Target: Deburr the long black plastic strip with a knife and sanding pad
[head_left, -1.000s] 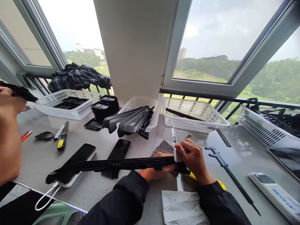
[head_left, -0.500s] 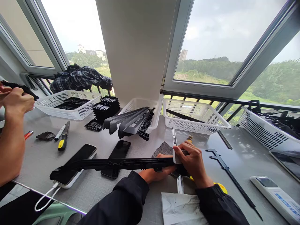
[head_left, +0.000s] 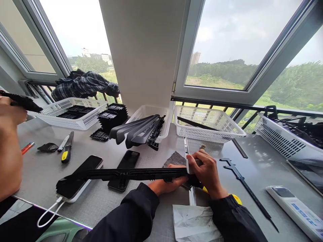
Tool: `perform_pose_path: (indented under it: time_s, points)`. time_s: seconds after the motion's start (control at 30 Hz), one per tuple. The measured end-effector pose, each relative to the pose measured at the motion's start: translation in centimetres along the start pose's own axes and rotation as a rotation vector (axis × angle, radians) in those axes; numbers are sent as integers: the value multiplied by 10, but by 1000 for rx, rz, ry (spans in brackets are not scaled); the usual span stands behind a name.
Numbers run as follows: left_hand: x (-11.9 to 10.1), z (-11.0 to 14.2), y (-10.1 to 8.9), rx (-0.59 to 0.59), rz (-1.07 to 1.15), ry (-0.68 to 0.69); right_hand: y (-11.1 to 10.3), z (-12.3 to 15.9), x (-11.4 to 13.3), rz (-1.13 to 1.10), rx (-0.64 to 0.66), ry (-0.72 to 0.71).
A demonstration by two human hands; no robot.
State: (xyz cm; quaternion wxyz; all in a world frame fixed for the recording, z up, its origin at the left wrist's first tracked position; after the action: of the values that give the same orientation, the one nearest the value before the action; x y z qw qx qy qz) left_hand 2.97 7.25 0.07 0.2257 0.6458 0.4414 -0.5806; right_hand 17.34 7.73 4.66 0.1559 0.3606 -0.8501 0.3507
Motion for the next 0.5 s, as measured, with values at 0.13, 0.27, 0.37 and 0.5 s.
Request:
perform_pose_path:
  time_s: [0.13,0.27,0.37,0.5]
  points:
    - [3,0,1,-3,19,2,3,1,10,-42,11,24]
    - [7,0,1,-9,0,1,7,3,6,-42,21,41]
    - [9,-1,-2,-17,-29,13,5,2,-6,5,-2,75]
    - [6,-1,-4,-37,-15,42,-7,-1,-20,88,-90,124]
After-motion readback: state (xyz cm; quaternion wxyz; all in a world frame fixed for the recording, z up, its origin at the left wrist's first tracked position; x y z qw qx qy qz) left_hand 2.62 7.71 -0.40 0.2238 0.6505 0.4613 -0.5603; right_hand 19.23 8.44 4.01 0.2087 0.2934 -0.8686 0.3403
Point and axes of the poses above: each hand's wrist, its own z-axis away from the middle knuckle, its own y-axis out of the palm, x = y × z, the point moved 7 cm from there along -z, towards the middle knuckle, and after that the axes turned 5 degrees about -x, right-handed, at the moved point
